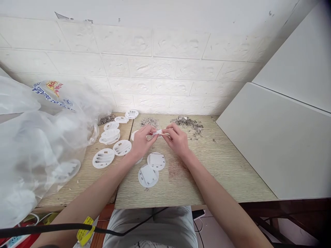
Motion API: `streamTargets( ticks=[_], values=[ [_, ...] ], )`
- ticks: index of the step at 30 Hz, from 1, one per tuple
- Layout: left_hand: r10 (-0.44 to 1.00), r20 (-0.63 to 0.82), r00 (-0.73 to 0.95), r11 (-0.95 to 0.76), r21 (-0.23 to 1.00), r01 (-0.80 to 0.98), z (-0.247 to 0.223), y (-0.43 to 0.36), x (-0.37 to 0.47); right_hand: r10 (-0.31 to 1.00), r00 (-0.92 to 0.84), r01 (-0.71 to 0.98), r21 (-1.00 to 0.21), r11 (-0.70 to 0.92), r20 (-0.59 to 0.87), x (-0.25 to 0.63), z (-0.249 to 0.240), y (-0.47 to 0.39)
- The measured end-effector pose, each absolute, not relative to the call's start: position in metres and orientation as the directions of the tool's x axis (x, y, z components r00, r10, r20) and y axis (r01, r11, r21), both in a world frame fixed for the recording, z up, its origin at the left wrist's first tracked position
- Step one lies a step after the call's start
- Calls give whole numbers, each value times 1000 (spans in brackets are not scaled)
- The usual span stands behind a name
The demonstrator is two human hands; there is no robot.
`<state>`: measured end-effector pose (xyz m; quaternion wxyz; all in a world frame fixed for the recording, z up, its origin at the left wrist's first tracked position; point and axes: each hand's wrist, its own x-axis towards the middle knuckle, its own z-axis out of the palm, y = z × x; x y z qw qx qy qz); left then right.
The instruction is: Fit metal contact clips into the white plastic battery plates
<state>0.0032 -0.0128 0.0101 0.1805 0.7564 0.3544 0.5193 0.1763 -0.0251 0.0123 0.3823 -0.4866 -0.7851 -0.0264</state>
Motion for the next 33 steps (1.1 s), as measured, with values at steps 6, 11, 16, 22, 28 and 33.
streamTargets(
  ticks=[6, 11, 16, 22, 28, 33],
  values=[
    [728, 639, 248, -676, 610, 413, 10, -14, 2, 791, -258, 747, -405, 527, 554, 176, 13, -27],
    [795, 559, 235, -603, 688, 404, 10, -12, 3, 840, -178, 590, -627, 508, 513, 171, 17, -25],
    [920, 336, 202, -392, 779, 489, 9, -10, 6, 972, -127, 365, -902, 229, 196, 170, 19, -20],
    [956, 188, 227, -279, 825, 492, 11, -12, 12, 998, -65, 348, -937, 34, 12, 173, 11, -14],
    [972, 68, 226, -159, 897, 412, 12, -10, 12, 994, -109, 484, -874, 42, -13, 173, 11, -14],
    [969, 58, 239, -160, 886, 435, 14, -9, 12, 993, -117, 528, -848, 53, -11, 172, 12, -15]
  ],
)
